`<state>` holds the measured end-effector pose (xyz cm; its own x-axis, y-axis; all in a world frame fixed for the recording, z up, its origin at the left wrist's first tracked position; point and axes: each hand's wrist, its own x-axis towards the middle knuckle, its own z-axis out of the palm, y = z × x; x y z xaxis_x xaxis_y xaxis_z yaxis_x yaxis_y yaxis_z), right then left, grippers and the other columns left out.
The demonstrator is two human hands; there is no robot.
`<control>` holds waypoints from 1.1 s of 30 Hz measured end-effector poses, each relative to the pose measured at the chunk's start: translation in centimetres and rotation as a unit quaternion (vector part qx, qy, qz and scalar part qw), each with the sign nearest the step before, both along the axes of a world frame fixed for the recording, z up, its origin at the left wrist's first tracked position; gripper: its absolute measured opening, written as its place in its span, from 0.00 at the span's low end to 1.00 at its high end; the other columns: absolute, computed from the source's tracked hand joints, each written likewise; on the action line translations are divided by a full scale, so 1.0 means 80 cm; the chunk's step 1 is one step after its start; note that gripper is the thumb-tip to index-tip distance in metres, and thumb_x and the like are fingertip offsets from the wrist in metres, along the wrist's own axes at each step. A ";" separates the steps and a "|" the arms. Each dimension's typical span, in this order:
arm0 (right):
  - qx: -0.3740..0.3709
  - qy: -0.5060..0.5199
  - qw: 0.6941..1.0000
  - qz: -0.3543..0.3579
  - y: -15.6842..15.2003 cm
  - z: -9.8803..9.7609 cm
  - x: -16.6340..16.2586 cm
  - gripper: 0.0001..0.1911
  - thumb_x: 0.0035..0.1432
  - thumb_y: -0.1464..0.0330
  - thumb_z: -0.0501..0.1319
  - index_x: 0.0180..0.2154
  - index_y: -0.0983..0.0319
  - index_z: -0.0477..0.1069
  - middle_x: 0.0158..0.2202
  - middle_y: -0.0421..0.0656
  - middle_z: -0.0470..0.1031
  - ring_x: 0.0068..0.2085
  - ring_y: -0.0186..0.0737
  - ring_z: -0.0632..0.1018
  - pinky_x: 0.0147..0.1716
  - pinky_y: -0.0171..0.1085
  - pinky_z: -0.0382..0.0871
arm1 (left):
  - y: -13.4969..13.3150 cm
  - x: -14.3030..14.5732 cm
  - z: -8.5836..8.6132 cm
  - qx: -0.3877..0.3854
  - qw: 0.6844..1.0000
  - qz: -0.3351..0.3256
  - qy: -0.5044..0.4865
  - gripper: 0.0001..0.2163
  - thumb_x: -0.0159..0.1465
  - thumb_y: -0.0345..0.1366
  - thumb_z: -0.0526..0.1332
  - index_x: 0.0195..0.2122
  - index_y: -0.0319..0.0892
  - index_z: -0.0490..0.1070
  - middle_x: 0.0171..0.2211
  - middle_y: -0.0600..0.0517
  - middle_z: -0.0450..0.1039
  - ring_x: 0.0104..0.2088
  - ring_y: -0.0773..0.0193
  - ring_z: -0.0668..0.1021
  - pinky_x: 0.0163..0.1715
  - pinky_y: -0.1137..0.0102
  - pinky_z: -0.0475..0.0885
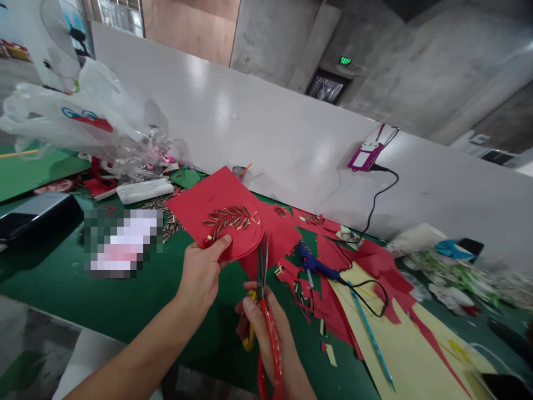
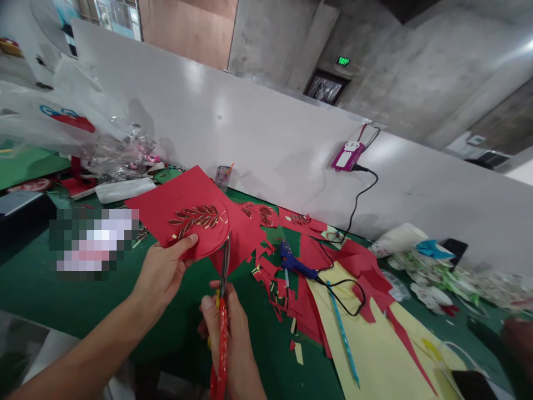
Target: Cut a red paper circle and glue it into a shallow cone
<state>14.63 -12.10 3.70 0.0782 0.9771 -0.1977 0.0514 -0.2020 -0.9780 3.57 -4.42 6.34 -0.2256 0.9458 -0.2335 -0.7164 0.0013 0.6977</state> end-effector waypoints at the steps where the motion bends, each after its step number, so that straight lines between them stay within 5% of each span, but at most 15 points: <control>1: 0.004 0.001 1.000 0.000 0.002 -0.001 -0.001 0.24 0.51 0.51 0.58 0.43 0.61 0.63 0.26 0.38 0.70 0.19 0.31 0.69 0.19 0.31 0.62 | -0.001 0.001 -0.002 -0.007 1.000 -0.002 -0.001 0.12 0.45 0.32 0.69 0.31 0.35 0.72 0.28 0.49 0.76 0.28 0.62 0.78 0.28 0.70 0.74; 14: 0.004 0.005 0.999 -0.053 0.030 -0.019 0.004 0.22 0.47 0.50 0.61 0.35 0.61 0.65 0.22 0.37 0.69 0.18 0.34 0.70 0.16 0.32 0.63 | -0.017 0.009 -0.021 -0.029 0.999 -0.009 0.013 0.14 0.44 0.35 0.70 0.31 0.35 0.73 0.25 0.50 0.74 0.25 0.64 0.76 0.23 0.73 0.70; 33: 0.031 0.009 0.998 -0.055 0.027 -0.007 0.002 0.13 0.53 0.58 0.58 0.31 0.60 0.60 0.20 0.33 0.61 0.17 0.27 0.63 0.15 0.28 0.59 | -0.025 0.019 -0.028 -0.031 0.999 -0.034 0.026 0.10 0.47 0.36 0.68 0.28 0.36 0.73 0.26 0.51 0.75 0.25 0.65 0.76 0.26 0.71 0.71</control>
<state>14.80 -9.92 3.12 0.1835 0.9732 -0.1390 0.0142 -0.1440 -0.9895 5.09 -6.41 4.07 -0.1735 0.9436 -0.2819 -0.6767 0.0937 0.7303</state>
